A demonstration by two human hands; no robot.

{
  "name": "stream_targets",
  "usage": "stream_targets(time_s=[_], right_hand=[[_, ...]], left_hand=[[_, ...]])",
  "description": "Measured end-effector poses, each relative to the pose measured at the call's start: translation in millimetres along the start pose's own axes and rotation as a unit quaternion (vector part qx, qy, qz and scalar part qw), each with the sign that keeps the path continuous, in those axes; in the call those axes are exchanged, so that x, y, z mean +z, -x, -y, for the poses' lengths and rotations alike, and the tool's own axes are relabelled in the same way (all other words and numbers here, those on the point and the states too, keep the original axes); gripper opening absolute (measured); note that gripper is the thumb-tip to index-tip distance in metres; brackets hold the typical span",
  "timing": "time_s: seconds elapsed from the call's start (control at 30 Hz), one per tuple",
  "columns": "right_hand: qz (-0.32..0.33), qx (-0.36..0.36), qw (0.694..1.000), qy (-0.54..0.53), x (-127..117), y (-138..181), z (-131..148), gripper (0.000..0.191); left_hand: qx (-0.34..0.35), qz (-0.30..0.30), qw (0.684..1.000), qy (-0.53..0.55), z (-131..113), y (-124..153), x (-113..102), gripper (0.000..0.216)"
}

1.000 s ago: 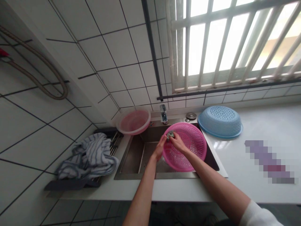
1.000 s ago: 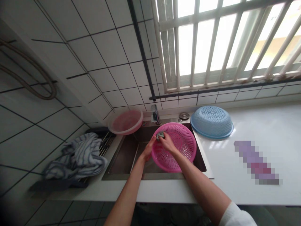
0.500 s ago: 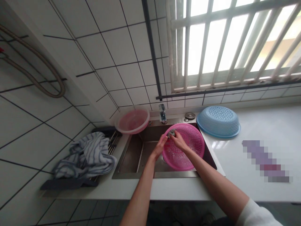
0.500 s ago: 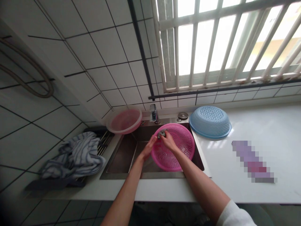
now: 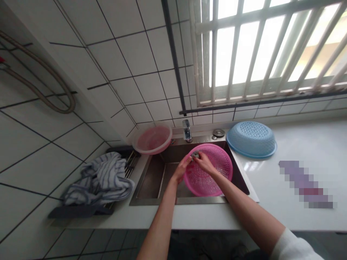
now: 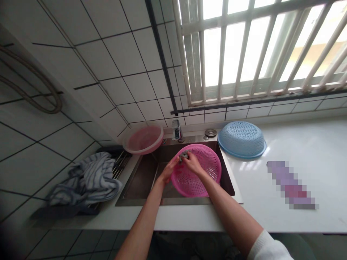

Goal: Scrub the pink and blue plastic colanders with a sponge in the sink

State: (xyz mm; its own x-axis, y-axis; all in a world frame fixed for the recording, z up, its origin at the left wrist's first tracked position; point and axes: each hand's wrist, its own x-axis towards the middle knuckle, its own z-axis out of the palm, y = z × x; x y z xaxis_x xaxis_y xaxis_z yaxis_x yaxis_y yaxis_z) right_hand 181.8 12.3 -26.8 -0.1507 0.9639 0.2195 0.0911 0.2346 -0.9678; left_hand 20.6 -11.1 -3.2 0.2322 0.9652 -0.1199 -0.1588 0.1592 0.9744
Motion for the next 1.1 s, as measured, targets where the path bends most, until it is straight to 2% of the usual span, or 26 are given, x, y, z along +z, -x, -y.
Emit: stream_targets(time_s=[0.03, 0.07, 0.1, 0.2, 0.23, 0.27, 0.3, 0.4, 0.43, 0.47, 0.5, 0.53, 0.6, 0.63, 0.67, 0.7, 0.8, 0.83, 0.87, 0.9, 1.0, 1.03, 1.07, 1.1], right_hand=[[-0.039, 0.007, 0.999, -0.004, -1, -1, 1, 0.022], [-0.039, 0.012, 0.999, -0.005, 0, 0, 2, 0.022], [0.001, 0.018, 1.000, -0.003, 2, 2, 2, 0.020], [0.210, 0.018, 0.977, 0.017, 10, 10, 4, 0.013], [0.240, 0.014, 0.970, 0.019, 11, 11, 4, 0.013], [0.233, 0.008, 0.972, 0.013, 11, 11, 4, 0.014], [0.189, 0.005, 0.982, 0.002, 8, 10, 4, 0.016], [-0.036, 0.016, 0.999, -0.013, -3, 3, 2, 0.025], [-0.077, 0.020, 0.997, -0.010, -5, 2, 2, 0.027], [-0.080, 0.022, 0.997, -0.007, -6, 2, 1, 0.027], [-0.041, 0.022, 0.999, -0.007, -5, 3, 0, 0.026], [0.032, 0.022, 0.999, -0.010, -3, 5, -1, 0.024], [0.191, 0.022, 0.981, -0.007, 4, 10, -3, 0.018], [0.230, 0.019, 0.973, -0.002, 7, 11, -4, 0.016], [0.230, 0.014, 0.973, 0.003, 8, 10, -4, 0.015], [0.189, 0.009, 0.982, 0.008, 8, 8, -4, 0.015], [-0.032, 0.013, 0.999, 0.020, 1, 0, -6, 0.020], [-0.067, 0.018, 0.997, 0.019, -1, -1, -7, 0.022], [-0.063, 0.021, 0.998, 0.013, -1, -1, -7, 0.022], [-0.020, 0.022, 1.000, 0.003, -1, 0, -8, 0.022], [0.196, 0.027, 0.980, -0.007, 7, 6, -10, 0.016], [0.231, 0.027, 0.973, -0.002, 9, 7, -9, 0.015], [0.229, 0.024, 0.973, 0.000, 9, 8, -8, 0.015], [0.195, 0.018, 0.981, -0.002, 8, 7, -7, 0.017]], left_hand=[[-0.003, -0.004, 1.000, 0.004, 0, 0, 1, 0.060], [-0.001, -0.015, 1.000, 0.007, 1, -1, 2, 0.063], [0.003, -0.029, 1.000, 0.005, 0, -1, 2, 0.065], [0.023, -0.062, 0.998, -0.008, -1, -1, -1, 0.069], [0.030, -0.065, 0.997, -0.012, -1, -1, -1, 0.069], [0.036, -0.062, 0.997, -0.014, 0, -1, -1, 0.069], [0.036, -0.053, 0.998, -0.011, 1, -1, -1, 0.068], [0.018, -0.006, 1.000, 0.018, 4, -1, 5, 0.064], [0.015, 0.002, 1.000, 0.026, 4, -2, 6, 0.063], [0.015, 0.002, 0.999, 0.032, 4, -1, 7, 0.063], [0.017, -0.005, 0.999, 0.033, 3, -1, 8, 0.063], [0.021, -0.015, 0.999, 0.031, 2, -1, 7, 0.064], [0.026, -0.033, 0.999, 0.021, -1, 1, 4, 0.065], [0.027, -0.037, 0.999, 0.015, -3, 2, 3, 0.066], [0.026, -0.035, 0.999, 0.010, -4, 2, 2, 0.066], [0.025, -0.028, 0.999, 0.008, -5, 3, 2, 0.065], [0.024, -0.005, 1.000, 0.012, -4, 3, 7, 0.062], [0.026, 0.000, 1.000, 0.014, -4, 3, 8, 0.061], [0.029, -0.001, 1.000, 0.012, -3, 2, 9, 0.060], [0.033, -0.004, 0.999, 0.006, -3, 2, 9, 0.060], [0.043, -0.014, 0.998, -0.031, -4, 1, 4, 0.059], [0.047, -0.013, 0.998, -0.043, -4, 2, 3, 0.059], [0.049, -0.010, 0.998, -0.049, -4, 2, 2, 0.059], [0.049, -0.008, 0.998, -0.048, -4, 2, 1, 0.058]])
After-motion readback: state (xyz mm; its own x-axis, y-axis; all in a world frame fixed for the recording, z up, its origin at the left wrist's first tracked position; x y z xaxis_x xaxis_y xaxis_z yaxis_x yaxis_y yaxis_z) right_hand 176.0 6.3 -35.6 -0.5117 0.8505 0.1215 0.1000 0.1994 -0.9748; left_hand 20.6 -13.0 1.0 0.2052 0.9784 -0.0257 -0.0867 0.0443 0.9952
